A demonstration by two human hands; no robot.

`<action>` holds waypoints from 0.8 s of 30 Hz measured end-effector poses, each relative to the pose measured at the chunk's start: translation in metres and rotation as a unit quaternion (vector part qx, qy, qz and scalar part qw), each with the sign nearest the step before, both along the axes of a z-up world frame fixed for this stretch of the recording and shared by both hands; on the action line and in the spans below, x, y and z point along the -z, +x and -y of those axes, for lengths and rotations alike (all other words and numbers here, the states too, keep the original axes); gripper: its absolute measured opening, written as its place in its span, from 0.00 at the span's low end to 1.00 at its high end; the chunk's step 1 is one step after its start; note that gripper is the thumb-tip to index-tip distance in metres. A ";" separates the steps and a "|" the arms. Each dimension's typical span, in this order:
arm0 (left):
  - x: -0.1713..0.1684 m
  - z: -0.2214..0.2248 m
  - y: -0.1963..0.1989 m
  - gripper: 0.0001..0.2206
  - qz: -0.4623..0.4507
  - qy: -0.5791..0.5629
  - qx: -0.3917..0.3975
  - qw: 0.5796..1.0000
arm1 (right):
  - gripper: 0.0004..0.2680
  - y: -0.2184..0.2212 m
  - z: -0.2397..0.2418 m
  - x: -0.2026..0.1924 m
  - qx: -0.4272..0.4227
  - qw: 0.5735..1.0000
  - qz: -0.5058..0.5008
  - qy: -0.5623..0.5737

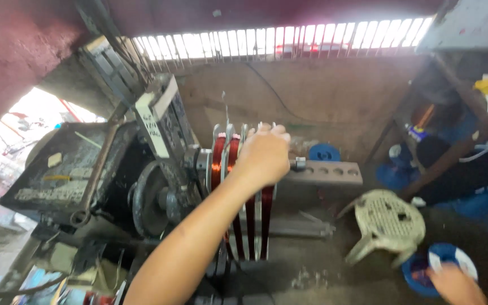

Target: Winding copper wire onto a machine to create electromagnetic coils for motor or transformer repair.

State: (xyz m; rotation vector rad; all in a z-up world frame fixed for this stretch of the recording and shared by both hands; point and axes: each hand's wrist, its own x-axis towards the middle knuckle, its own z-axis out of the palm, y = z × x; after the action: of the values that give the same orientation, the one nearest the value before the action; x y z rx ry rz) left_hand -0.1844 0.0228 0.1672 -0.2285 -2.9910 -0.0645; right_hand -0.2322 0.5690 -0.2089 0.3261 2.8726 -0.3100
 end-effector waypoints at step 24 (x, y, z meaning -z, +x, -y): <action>-0.031 0.049 0.036 0.06 -0.017 0.385 0.143 0.912 | 0.12 -0.029 0.364 -0.476 -0.517 0.728 -0.451 -0.019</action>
State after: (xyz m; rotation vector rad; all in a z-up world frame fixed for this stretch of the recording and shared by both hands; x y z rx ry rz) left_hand -0.1487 -0.0259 0.1981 -0.5441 -2.6084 -1.2106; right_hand -0.2610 0.2055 0.2676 -1.8718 3.2341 -0.3379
